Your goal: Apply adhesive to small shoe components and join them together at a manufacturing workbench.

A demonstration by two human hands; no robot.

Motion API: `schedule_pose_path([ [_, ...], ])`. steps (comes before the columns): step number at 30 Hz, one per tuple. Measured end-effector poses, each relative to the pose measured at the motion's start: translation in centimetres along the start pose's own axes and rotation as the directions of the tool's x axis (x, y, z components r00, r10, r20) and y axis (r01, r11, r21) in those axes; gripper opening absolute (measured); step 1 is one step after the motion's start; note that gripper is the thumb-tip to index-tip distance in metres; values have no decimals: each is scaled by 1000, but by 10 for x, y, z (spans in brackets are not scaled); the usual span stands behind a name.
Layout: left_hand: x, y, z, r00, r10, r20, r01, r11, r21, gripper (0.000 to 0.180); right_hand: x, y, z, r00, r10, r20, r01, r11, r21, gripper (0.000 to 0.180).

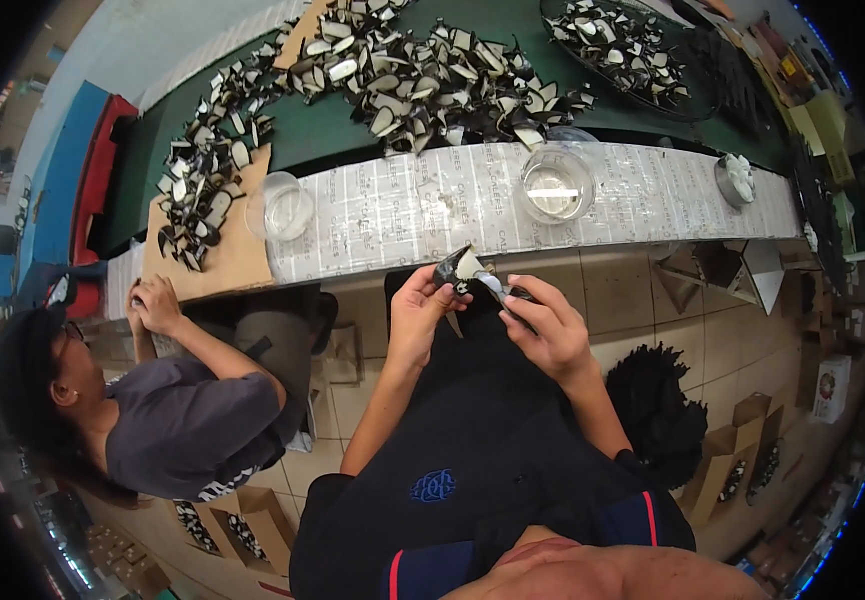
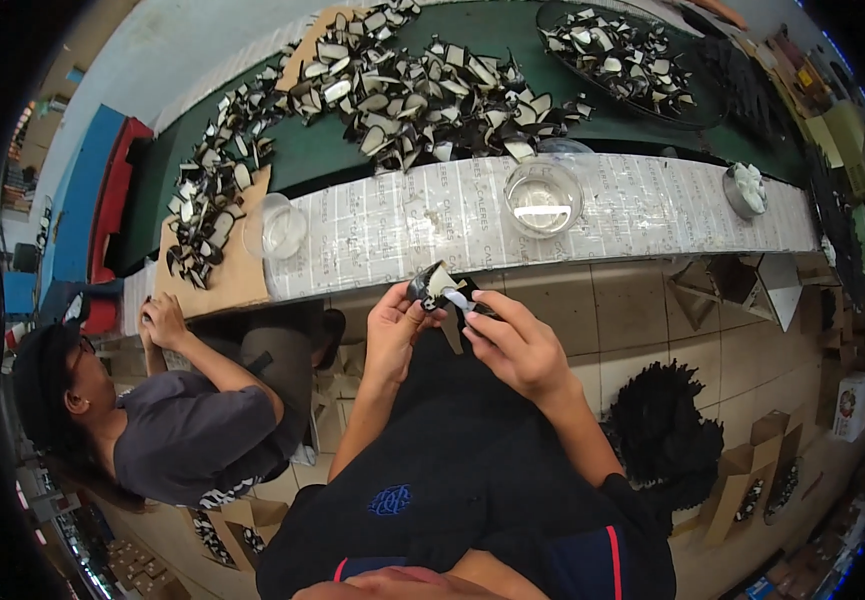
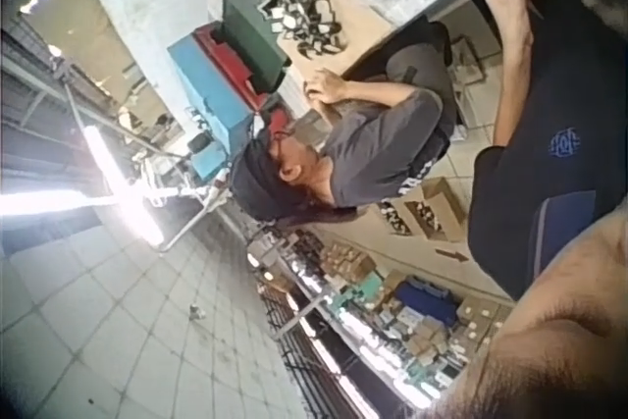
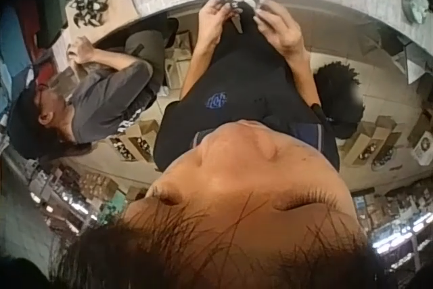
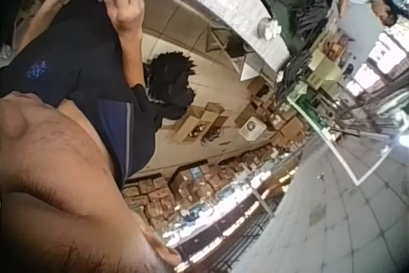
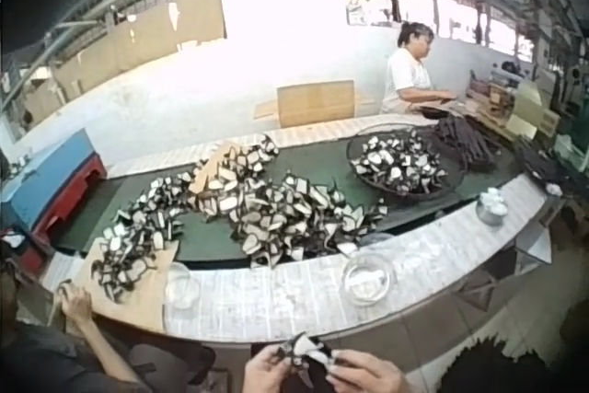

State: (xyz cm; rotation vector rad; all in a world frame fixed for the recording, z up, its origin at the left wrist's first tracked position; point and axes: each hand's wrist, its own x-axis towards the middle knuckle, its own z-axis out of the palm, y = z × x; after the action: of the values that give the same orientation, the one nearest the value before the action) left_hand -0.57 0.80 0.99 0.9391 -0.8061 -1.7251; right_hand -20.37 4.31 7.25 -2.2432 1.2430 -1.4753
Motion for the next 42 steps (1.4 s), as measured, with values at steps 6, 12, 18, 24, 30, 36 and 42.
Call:
schedule_pose_path([
  [6, -12, -4, -1, 1000, -4, 2, 4, 998, -55, 29, -9, -7, 12, 998, 9, 60, -7, 1000, -30, 33],
  [12, -20, -8, -2, 999, -34, 38, 36, 998, -55, 27, -19, -5, 20, 998, 6, 70, -4, 999, -37, 32],
  [18, -19, -10, -3, 997, -47, 67, 50, 998, -45, 26, -21, -8, 19, 992, 38, 117, -32, 998, -52, 32],
  [24, -19, -9, -3, 994, -73, 82, 77, 995, -55, 25, -21, -10, 19, 991, 105, 85, -105, 994, -3, 30],
  [30, -18, -8, -2, 993, -70, 95, 74, 996, -43, 25, -28, -8, 15, 943, 328, 62, -334, 923, 192, 24],
  [36, -18, -11, -3, 993, -83, 82, 85, 996, -13, 24, -27, -14, 4, 843, 530, 85, -496, 707, 505, 20],
  [42, -18, -10, -2, 991, -75, 108, 74, 997, 16, 23, -21, -11, 0, 856, 516, 23, -474, 767, 433, 21],
])
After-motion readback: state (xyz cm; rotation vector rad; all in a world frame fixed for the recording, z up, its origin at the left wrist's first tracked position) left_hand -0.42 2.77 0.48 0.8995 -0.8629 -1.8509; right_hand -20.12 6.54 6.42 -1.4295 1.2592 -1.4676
